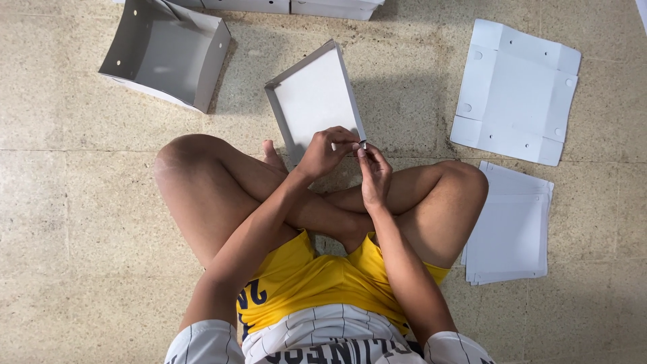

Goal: Manually folding and assembling cardboard boxes from flat pre-scored templates while sitting on the floor.

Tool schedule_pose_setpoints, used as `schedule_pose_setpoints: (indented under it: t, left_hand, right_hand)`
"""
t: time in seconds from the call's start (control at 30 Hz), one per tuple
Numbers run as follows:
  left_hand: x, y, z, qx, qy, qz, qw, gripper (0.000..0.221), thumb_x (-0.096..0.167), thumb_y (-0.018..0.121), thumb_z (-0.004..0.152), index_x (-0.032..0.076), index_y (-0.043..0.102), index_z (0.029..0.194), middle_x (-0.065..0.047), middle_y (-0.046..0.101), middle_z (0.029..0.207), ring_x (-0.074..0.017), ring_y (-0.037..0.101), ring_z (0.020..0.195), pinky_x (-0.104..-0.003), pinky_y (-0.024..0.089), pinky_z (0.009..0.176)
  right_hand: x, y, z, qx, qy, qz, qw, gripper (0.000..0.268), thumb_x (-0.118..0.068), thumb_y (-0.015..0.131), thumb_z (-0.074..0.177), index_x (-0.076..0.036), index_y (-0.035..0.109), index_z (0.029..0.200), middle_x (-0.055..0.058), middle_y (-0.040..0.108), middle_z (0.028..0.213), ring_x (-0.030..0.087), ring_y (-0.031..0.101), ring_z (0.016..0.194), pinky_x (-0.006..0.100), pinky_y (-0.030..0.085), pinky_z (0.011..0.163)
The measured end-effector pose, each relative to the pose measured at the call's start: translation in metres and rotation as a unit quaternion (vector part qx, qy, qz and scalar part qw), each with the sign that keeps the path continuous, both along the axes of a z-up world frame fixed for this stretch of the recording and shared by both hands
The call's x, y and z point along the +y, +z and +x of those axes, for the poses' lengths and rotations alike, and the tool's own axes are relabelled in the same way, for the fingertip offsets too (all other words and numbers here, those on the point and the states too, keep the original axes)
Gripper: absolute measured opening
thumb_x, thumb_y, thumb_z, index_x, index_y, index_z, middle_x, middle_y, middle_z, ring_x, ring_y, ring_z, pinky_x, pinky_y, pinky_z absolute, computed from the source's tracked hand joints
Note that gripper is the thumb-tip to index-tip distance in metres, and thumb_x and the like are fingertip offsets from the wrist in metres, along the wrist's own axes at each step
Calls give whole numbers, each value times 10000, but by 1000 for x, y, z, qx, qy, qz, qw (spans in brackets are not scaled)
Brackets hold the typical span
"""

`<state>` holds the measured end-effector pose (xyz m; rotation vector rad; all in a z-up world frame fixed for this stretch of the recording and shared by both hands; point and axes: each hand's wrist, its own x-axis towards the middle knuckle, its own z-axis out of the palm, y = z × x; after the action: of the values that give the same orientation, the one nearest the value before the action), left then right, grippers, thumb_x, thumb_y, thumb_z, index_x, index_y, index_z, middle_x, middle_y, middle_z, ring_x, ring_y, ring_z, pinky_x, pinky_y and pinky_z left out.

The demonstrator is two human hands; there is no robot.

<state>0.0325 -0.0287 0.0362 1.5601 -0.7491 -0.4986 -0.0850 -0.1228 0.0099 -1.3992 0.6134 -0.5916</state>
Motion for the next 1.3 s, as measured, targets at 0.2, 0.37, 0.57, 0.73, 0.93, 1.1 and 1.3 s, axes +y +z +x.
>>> schedule_pose_setpoints:
  t: [0.2, 0.37, 0.57, 0.73, 0.93, 1.1, 1.3]
  left_hand:
    - [5, 9, 5, -3, -24, -4, 1000, 130, 115, 706, 947, 22, 784, 994, -189, 750, 897, -373, 734, 881, -457, 561, 820]
    - [6, -1, 12, -8, -43, 18, 999, 153, 89, 652, 969, -6, 770, 994, -224, 745, 875, -402, 733, 853, -473, 564, 794]
    - [4, -4, 11, -7, -46, 30, 998, 150, 91, 660, 961, -15, 758, 1002, -223, 736, 877, -386, 728, 839, -462, 565, 767]
    - [1, -12, 9, -18, -46, 66, 997, 136, 68, 670, 943, -18, 756, 1005, -222, 732, 896, -388, 728, 851, -462, 570, 761]
    - [-2, -13, 6, -4, -54, 79, 995, 151, 67, 647, 960, -30, 736, 1033, -217, 723, 917, -382, 728, 873, -458, 577, 765]
    - [0, -6, 11, 16, -57, 68, 996, 151, 83, 670, 960, -38, 728, 1027, -212, 717, 913, -366, 735, 881, -454, 579, 791]
    - [0, -12, 10, 20, -57, 83, 995, 152, 94, 680, 963, -40, 720, 1022, -220, 714, 903, -383, 732, 864, -463, 579, 768]
  right_hand:
    - [-2, -3, -1, 6, 9, -29, 1000, 154, -158, 673, 1004, -65, 724, 1116, 24, 681, 962, 82, 606, 914, 268, 522, 846]
    - [-1, -5, -1, 14, 3, -36, 999, 109, -110, 664, 1002, -65, 721, 1083, 5, 648, 883, 55, 582, 854, 267, 522, 803]
    - [-1, -12, 0, 10, -15, -12, 1000, 81, -102, 692, 987, -58, 732, 1041, 31, 670, 948, 79, 616, 897, 265, 542, 825]
    - [-3, -19, -2, 16, -27, -27, 999, 68, -77, 724, 962, -22, 735, 1001, 77, 670, 1026, 114, 625, 939, 303, 555, 850]
    - [-3, -29, 0, 25, -55, 4, 998, 97, -79, 745, 945, -4, 740, 1006, 117, 714, 1042, 144, 671, 956, 296, 573, 861]
    - [-5, -32, 1, 26, -48, 30, 998, 103, -61, 732, 943, -9, 744, 1031, 136, 721, 1084, 151, 686, 985, 314, 589, 900]
    - [-7, -50, -1, 5, -57, 84, 995, 160, -29, 769, 909, 57, 696, 1022, 206, 704, 1100, 186, 700, 973, 331, 591, 895]
